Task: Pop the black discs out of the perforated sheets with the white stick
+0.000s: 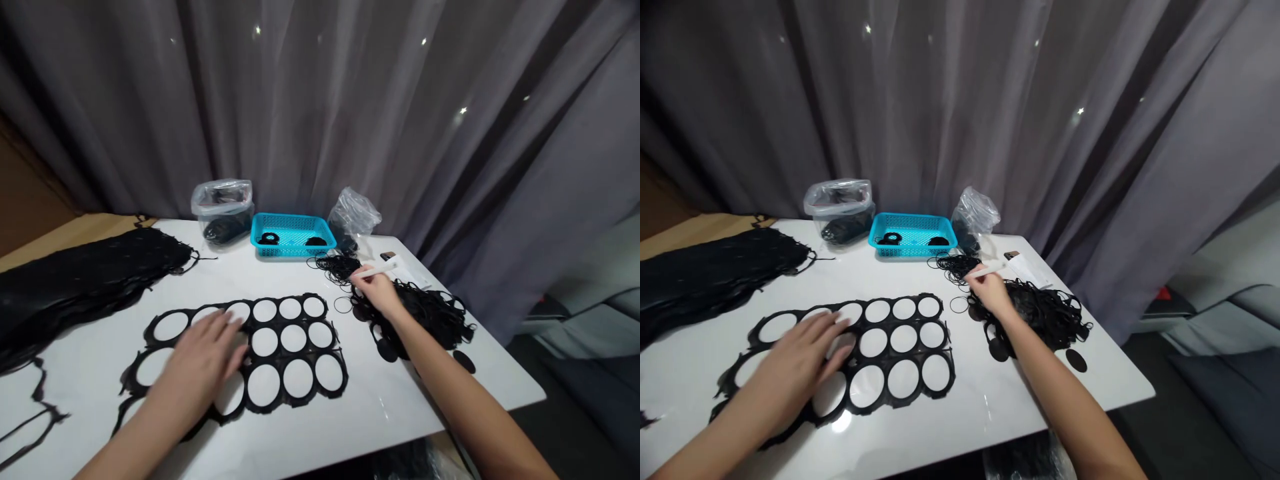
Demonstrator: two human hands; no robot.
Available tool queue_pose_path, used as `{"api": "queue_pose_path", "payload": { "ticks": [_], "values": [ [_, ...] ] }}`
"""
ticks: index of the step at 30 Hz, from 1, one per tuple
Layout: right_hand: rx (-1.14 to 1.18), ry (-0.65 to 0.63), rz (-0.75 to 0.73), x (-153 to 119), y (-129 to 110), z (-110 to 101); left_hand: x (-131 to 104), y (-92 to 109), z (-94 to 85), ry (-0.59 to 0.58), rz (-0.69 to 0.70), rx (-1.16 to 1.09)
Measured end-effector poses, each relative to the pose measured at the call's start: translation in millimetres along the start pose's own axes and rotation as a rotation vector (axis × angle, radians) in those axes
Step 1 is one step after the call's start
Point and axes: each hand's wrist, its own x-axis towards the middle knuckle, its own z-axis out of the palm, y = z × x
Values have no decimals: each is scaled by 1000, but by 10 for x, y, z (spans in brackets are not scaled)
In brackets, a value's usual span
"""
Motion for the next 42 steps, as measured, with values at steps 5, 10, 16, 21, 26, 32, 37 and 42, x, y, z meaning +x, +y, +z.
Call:
{"api": "queue_pose_path", "payload": {
  "ticks": [5, 10, 16, 21, 26, 32, 37, 42],
  "values": [
    [192, -275, -59, -452, -235, 556, 497, 606, 335, -141, 298, -273],
    [198, -316, -51, -486, -218, 619, 531, 712, 497, -147, 288, -311],
    [201, -325, -37, -508, -213, 625, 521, 701, 470, -174, 302, -307],
    [166, -331, -14, -490, -225, 594, 531, 726, 469, -173, 309, -296],
    [98, -328, -105, -522, -231, 581, 517, 739, 493, -165, 310, -304],
    [-373, -396, -560, -508, -218, 603, 511, 749, 520, -154, 296, -328],
    [-489, 88, -289, 135, -56, 159, 543, 757, 481, -164, 304, -315],
    [-257, 52, -46, 66, -69, -152, 563, 724, 410, -165, 307, -349]
  ]
}}
